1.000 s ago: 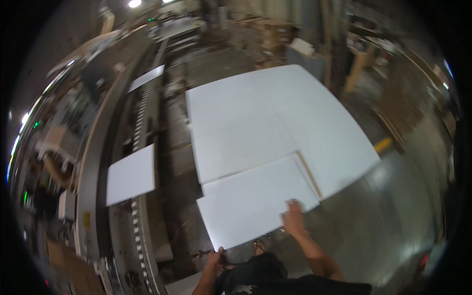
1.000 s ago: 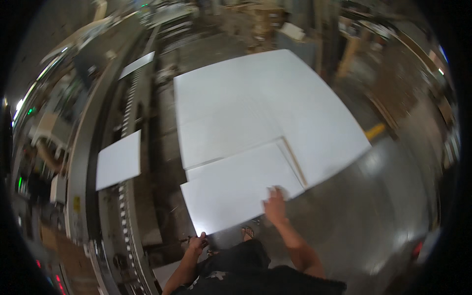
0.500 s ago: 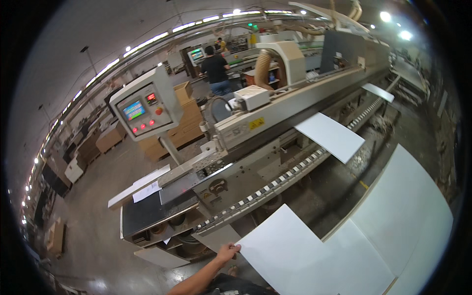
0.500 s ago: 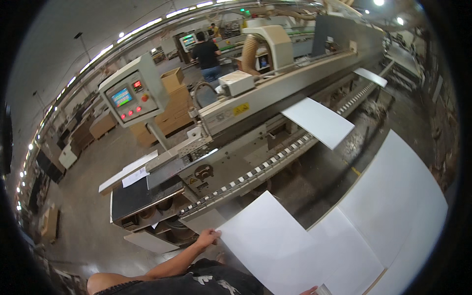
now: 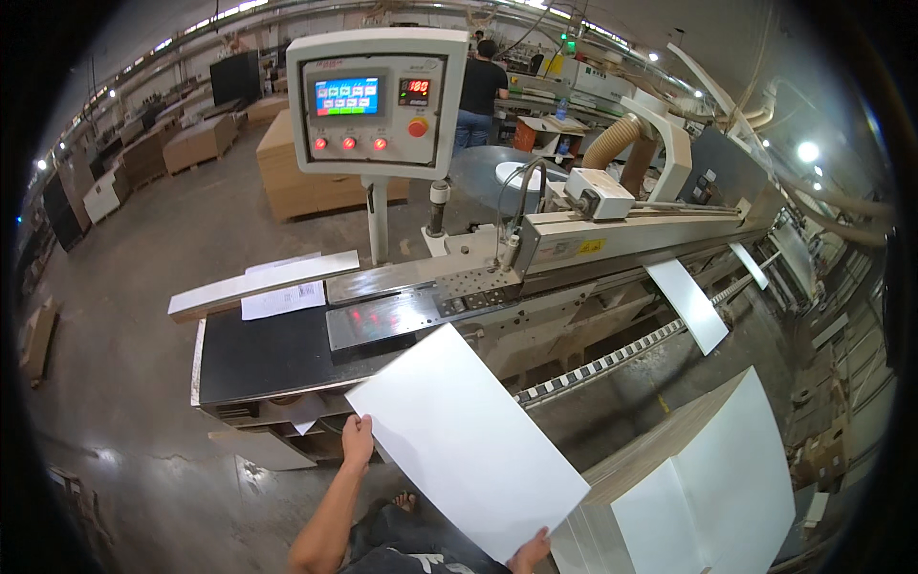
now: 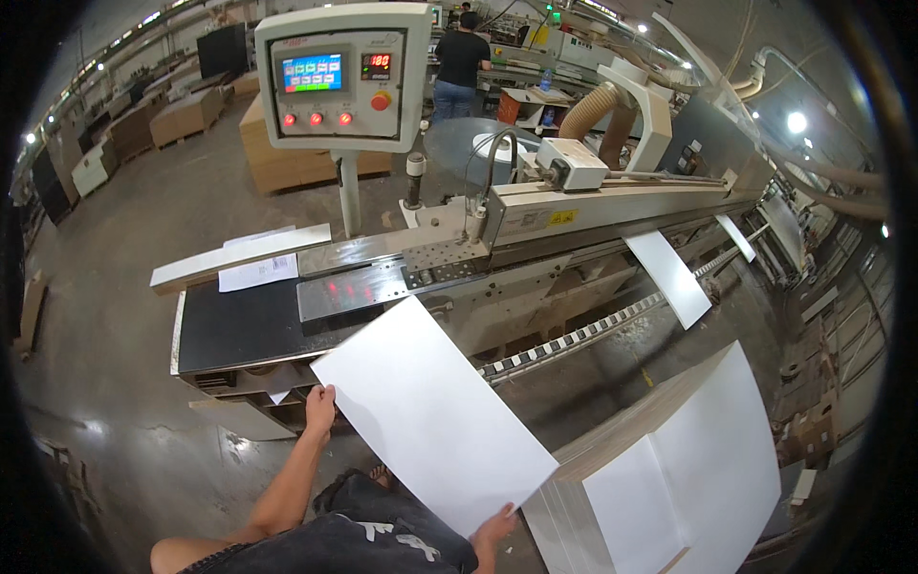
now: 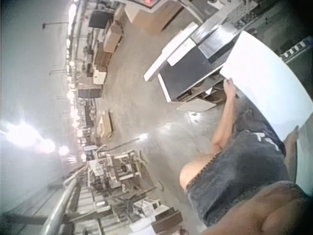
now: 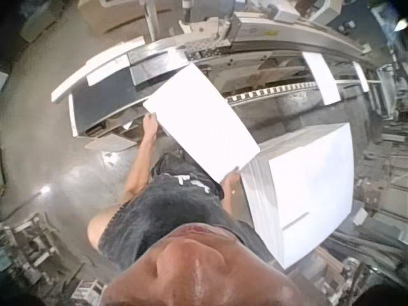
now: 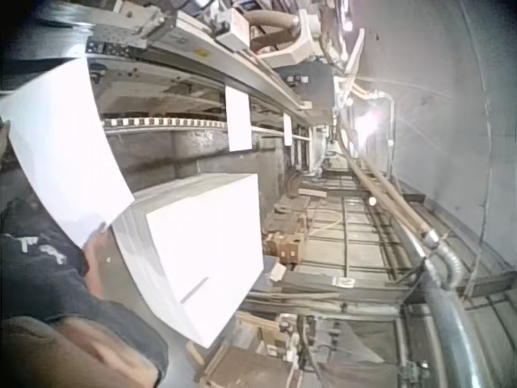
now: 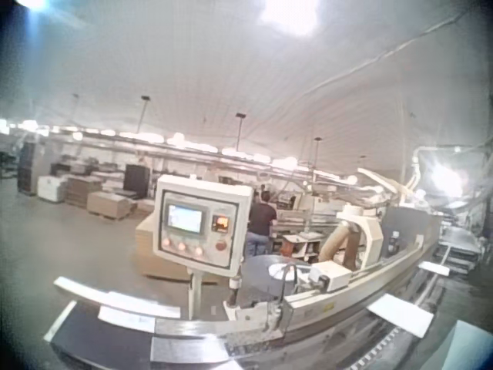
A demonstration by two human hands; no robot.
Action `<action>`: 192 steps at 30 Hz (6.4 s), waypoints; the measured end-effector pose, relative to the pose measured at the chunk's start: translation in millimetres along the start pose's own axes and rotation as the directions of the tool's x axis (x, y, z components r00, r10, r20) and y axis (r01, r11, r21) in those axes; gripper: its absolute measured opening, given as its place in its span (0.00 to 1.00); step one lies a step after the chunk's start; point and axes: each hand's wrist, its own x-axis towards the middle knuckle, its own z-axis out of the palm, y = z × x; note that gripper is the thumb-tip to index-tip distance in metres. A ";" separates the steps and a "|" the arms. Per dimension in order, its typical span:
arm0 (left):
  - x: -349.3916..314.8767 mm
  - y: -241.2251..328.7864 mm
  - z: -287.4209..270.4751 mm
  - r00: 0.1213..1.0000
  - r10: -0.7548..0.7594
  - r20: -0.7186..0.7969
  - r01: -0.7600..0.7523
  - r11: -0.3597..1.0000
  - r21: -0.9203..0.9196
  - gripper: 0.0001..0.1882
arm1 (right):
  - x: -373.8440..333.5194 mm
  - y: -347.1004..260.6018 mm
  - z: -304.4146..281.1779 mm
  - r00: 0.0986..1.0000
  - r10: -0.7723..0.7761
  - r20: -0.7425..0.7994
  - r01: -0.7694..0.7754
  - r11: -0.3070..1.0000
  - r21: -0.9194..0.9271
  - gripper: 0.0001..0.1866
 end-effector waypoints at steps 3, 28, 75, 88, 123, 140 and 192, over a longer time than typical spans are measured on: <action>20.9 -6.5 11.5 0.992 0.127 -0.026 -0.129 0.991 -0.045 0.15 | -60.4 -44.4 34.6 0.983 0.066 0.174 -0.085 0.991 0.103 0.18; 31.5 32.7 96.0 0.962 -0.010 0.274 0.078 0.968 -0.238 0.35 | -114.8 -130.7 135.1 0.785 0.350 0.510 -0.172 0.915 -0.364 0.23; -109.0 94.6 419.4 0.581 0.437 0.687 -0.440 0.878 -0.187 0.12 | 192.6 -128.6 -62.3 0.907 -0.154 0.393 0.384 -0.082 -0.920 0.33; -288.4 -96.1 476.1 0.119 -0.651 0.750 0.008 0.756 0.654 0.12 | 182.2 -78.5 -109.6 0.623 -0.400 0.672 0.713 -0.063 -0.698 0.24; -117.0 13.3 77.9 0.969 -0.006 0.248 0.073 0.962 -0.263 0.14 | 129.9 57.4 -155.5 0.987 0.006 -0.162 -0.017 0.998 -0.062 0.26; 10.4 9.2 -17.3 0.957 0.027 0.289 0.036 0.977 -0.209 0.20 | -157.4 -55.6 60.4 0.832 0.002 0.555 0.128 0.972 -0.196 0.21; 82.5 57.0 310.6 0.906 0.260 0.333 -0.310 0.945 0.105 0.17 | 86.6 -234.2 126.5 0.885 0.256 0.389 0.023 0.810 -0.587 0.33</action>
